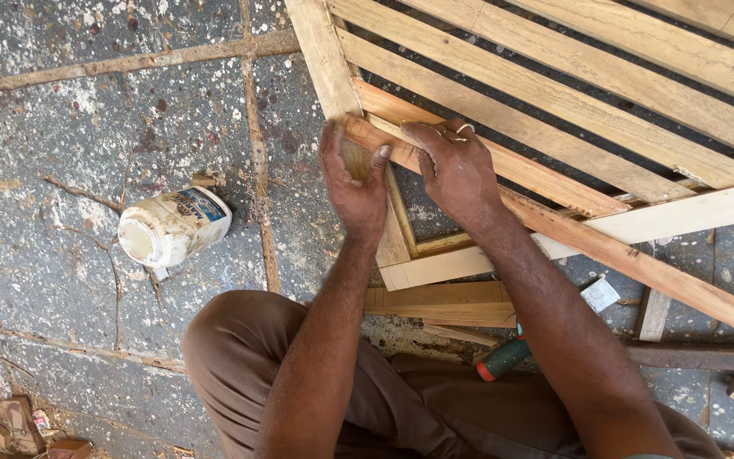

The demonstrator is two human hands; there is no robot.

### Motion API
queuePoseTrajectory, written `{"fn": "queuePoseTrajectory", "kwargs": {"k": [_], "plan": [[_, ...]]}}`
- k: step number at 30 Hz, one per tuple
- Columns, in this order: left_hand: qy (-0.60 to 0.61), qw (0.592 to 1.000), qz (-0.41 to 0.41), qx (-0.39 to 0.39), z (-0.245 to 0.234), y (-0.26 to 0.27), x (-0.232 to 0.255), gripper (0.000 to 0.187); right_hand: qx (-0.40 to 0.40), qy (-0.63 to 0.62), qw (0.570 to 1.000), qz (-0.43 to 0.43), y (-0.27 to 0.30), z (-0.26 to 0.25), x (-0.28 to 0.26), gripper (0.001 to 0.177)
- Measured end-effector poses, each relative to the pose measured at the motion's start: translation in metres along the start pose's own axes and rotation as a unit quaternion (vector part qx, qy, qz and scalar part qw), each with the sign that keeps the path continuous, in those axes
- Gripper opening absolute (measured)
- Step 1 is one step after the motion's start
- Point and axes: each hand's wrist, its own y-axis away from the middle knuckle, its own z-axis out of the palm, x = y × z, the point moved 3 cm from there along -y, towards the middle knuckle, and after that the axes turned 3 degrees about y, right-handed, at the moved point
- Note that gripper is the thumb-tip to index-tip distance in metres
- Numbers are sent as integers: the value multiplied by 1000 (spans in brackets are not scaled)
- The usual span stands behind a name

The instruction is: The person assembles a slatted wooden structure by placing wood strips into a triangular frame and marking them with a pencil.

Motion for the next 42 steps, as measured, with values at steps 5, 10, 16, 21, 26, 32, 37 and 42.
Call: {"fn": "queuePoseTrajectory", "kwargs": {"k": [5, 10, 16, 21, 26, 32, 37, 42], "plan": [[35, 990, -133, -3, -1, -3, -11, 74, -21, 23, 999, 17, -1, -1, -2, 40], [31, 994, -103, -20, -1, -1, -8, 81, -7, 16, 1000, -11, -2, -2, -5, 40], [-33, 996, -30, -78, -4, -7, 1, 112, -8, 6, 1000, -4, -2, -4, -7, 38], [-10, 996, -16, -86, -3, -6, -1, 116, -15, -4, 1000, -7, -3, -7, -6, 39], [-20, 996, -26, -88, -3, -2, -5, 116, -45, -13, 999, 4, -3, -7, 0, 43], [-24, 995, -26, -90, -3, -2, -5, 116, -19, -3, 999, -34, -2, -12, -2, 44], [-25, 995, -26, -89, -4, -3, -5, 116, -49, -35, 998, 25, -3, -13, 0, 45], [-19, 997, -10, -81, -4, -4, -2, 116, -49, -53, 997, 36, -4, -16, -2, 38]]}}
